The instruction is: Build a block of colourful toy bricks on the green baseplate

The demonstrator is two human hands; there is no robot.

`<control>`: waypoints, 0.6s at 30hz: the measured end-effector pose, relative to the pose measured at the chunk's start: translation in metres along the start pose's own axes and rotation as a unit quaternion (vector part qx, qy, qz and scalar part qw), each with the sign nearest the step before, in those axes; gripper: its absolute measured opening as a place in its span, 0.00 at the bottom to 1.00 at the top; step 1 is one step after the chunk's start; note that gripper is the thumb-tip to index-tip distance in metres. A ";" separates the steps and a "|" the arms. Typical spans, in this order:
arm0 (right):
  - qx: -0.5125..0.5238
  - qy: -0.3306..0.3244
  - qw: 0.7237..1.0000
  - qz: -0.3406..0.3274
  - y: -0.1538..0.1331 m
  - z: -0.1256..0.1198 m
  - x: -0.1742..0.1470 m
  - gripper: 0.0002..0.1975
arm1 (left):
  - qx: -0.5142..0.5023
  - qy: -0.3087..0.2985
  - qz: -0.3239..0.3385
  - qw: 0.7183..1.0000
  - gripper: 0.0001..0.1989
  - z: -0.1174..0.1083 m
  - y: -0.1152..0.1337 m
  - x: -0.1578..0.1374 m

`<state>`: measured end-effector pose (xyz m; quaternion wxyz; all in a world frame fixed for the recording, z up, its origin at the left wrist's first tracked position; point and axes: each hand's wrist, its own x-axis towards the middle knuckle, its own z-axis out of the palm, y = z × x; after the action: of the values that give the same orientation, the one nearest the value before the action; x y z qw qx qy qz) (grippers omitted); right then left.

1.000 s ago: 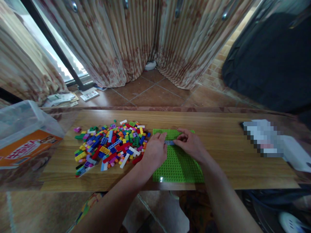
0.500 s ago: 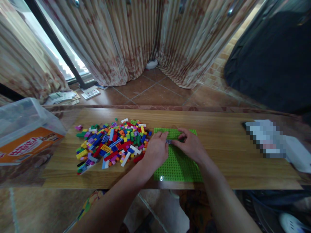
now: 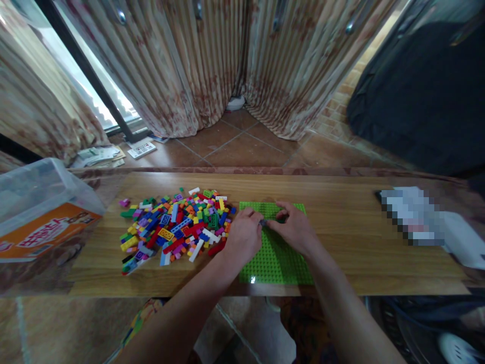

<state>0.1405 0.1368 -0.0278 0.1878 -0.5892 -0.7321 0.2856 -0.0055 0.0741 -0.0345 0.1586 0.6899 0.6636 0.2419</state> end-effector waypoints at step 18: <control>0.251 -0.025 0.965 0.076 0.028 -0.024 0.009 0.18 | -0.036 -0.013 -0.011 0.999 0.08 -0.005 0.002 0.002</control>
<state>0.1742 0.1545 -0.0284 0.2891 -0.5699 -0.5941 0.4885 -0.0067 0.0750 -0.0289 0.1941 0.6794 0.6601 0.2549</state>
